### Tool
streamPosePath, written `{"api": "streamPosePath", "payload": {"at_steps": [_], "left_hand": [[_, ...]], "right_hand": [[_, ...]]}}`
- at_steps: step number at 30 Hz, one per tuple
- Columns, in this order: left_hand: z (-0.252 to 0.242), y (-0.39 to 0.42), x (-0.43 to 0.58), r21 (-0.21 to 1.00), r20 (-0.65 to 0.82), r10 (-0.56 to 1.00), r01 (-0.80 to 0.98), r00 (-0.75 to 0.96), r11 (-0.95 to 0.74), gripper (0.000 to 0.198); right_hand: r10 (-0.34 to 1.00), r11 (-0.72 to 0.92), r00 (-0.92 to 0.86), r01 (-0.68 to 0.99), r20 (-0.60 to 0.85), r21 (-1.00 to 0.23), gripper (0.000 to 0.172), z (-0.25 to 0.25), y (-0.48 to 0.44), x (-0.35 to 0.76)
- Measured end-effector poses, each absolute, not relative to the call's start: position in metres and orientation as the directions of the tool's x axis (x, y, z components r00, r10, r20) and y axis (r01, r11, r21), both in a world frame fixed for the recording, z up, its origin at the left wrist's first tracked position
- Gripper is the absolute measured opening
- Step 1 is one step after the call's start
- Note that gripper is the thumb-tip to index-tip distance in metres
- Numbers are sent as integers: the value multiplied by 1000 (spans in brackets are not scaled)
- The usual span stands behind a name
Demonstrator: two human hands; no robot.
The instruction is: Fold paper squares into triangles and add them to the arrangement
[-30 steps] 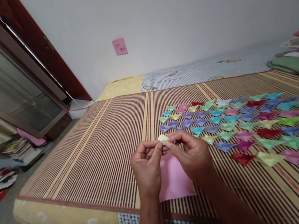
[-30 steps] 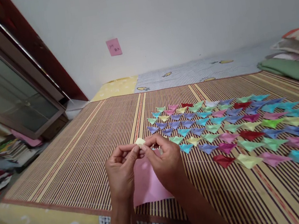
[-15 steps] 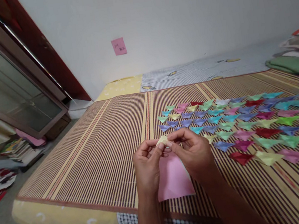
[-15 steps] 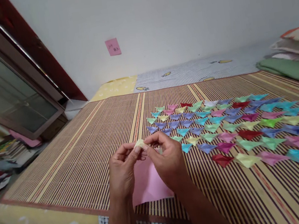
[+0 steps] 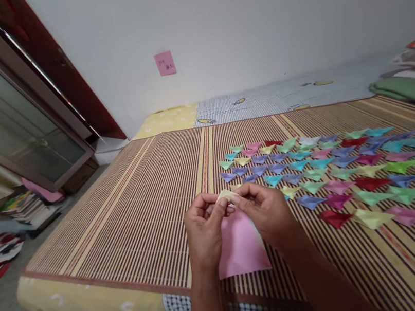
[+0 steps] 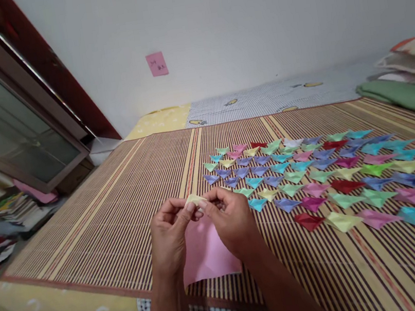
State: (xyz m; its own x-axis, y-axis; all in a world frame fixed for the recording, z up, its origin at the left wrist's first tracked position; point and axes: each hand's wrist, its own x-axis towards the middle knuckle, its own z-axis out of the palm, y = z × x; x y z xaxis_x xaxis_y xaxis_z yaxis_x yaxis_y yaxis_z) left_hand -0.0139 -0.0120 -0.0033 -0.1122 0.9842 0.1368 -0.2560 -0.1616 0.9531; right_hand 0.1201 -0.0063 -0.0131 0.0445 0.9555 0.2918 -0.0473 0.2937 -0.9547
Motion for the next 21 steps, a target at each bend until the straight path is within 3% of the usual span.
{"api": "streamPosePath", "payload": {"at_steps": [7,15,21], "left_hand": [[-7,-11,-15,962,169,985,-210,-31,-172,16],[4,-19,-6,941,265,962,-199,-67,-273,22],[22,-45,-9,954,267,958,-169,105,-247,24]], "right_hand": [[944,331,20,7,331,-944,16,-10,-8,119],[927,370,34,70,373,-926,18,6,-17,119],[910,414,-62,130,409,-901,21,27,-51,133]]}}
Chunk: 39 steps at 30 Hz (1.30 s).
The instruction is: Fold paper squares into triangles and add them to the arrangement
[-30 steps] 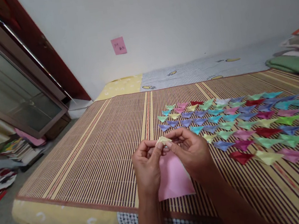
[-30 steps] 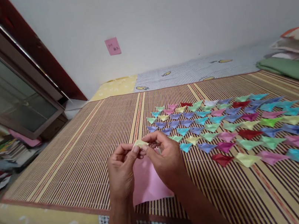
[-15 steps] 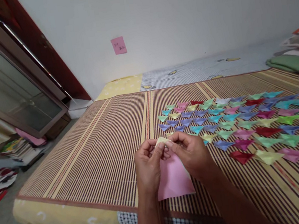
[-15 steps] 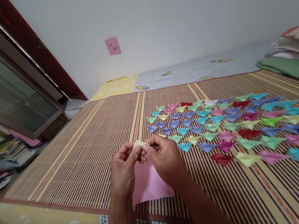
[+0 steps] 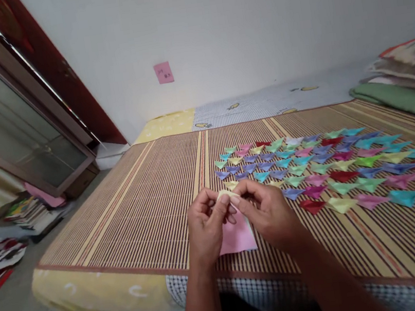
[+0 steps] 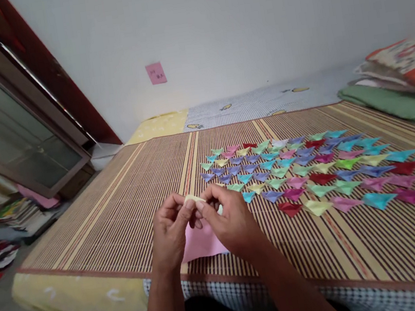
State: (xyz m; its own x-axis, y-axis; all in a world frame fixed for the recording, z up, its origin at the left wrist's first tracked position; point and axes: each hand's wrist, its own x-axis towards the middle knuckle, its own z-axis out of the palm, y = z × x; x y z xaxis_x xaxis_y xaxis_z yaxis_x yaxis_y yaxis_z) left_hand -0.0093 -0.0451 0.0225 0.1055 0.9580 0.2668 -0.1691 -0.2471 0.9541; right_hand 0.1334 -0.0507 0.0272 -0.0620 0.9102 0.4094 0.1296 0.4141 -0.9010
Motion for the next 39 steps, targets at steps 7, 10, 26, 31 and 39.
{"api": "streamPosePath", "payload": {"at_steps": [7,10,26,31,39], "left_hand": [[22,-123,-14,973,230,961,-24,156,-229,33],[24,-154,-11,974,226,964,-28,142,-225,36],[39,-223,3,986,163,942,-84,293,-145,38],[46,-226,4,981,186,925,-122,332,-154,34],[56,-229,-6,981,174,939,-138,298,-138,23]], "right_hand": [[939,288,-211,49,272,-956,29,24,-129,142],[924,342,-201,46,326,-939,32,30,-161,143],[888,454,-85,7,452,-891,28,41,-239,152],[857,515,-104,188,505,-836,29,50,-248,159],[862,507,-161,236,481,-829,28,46,-251,164]]}}
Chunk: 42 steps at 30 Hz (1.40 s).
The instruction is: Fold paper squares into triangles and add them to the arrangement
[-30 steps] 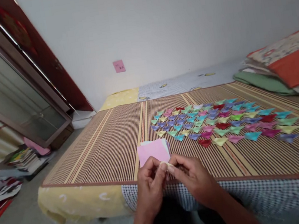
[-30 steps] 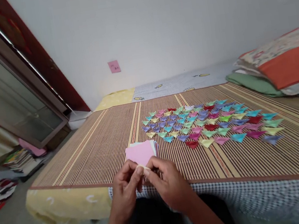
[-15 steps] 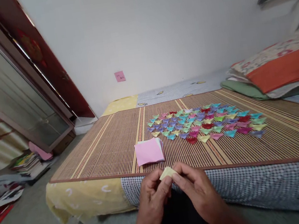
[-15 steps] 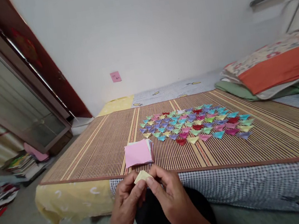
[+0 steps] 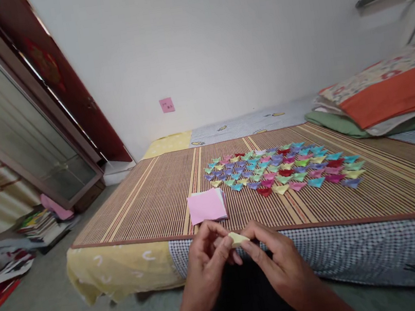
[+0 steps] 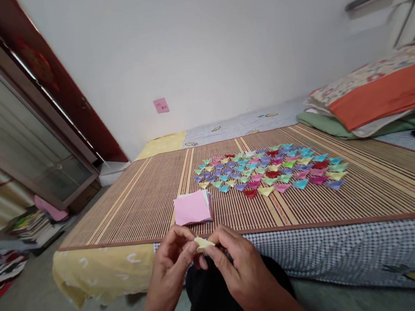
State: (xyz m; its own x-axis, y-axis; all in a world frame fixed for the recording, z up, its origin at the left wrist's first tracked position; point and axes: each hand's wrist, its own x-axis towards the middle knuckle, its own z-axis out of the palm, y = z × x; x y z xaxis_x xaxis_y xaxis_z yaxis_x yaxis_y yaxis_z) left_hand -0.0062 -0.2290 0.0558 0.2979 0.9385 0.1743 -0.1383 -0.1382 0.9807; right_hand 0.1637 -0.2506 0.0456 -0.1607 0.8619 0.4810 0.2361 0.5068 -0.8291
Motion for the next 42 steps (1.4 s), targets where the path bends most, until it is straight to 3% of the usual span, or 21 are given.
{"api": "streamPosePath", "payload": {"at_steps": [5,11,14,22,27,35,42], "left_hand": [[59,-230,-7,987,126,924,-136,361,-82,21],[63,-232,2,981,193,924,-91,331,-172,16],[65,-233,4,962,247,920,36,305,-271,19],[63,-237,8,791,422,846,323,325,-519,20],[60,-239,12,769,449,832,333,325,-545,20],[62,-237,13,831,423,866,267,267,-488,23],[59,-239,13,781,455,836,313,307,-540,19]], "right_hand": [[870,492,-163,261,464,-831,25,49,-252,168],[868,496,-178,305,463,-813,15,51,-253,182],[832,545,-112,344,543,-765,6,50,-253,188],[718,658,-81,406,691,-635,13,47,-251,181],[724,639,-53,427,688,-640,16,44,-250,179],[730,619,-30,452,683,-642,17,44,-252,180],[697,643,-38,476,716,-600,16,43,-251,175]]}}
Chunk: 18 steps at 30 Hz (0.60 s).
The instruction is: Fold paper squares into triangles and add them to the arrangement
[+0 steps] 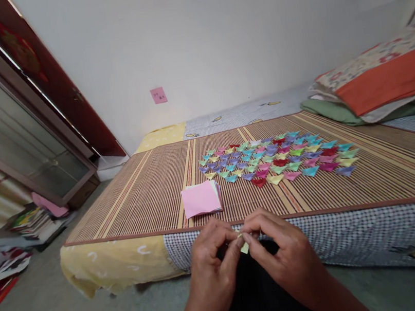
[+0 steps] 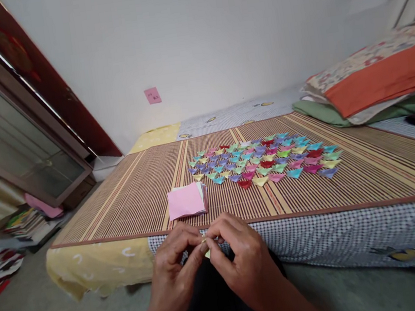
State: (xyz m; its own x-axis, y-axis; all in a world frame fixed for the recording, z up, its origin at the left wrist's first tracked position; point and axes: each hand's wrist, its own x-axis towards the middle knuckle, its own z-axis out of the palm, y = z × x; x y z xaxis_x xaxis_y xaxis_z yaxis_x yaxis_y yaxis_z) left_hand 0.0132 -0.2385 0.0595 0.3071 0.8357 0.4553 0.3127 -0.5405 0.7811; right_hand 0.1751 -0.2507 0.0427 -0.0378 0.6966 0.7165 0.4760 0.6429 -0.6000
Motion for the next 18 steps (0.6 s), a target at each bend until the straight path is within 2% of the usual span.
{"api": "streamPosePath", "payload": {"at_steps": [11,18], "left_hand": [[55,-240,17,792,509,833,261,214,-551,18],[50,-237,17,791,546,824,229,152,-566,14]], "right_hand": [[670,608,67,521,739,-599,18,47,-250,175],[668,609,64,524,741,-595,20,48,-249,176]]}}
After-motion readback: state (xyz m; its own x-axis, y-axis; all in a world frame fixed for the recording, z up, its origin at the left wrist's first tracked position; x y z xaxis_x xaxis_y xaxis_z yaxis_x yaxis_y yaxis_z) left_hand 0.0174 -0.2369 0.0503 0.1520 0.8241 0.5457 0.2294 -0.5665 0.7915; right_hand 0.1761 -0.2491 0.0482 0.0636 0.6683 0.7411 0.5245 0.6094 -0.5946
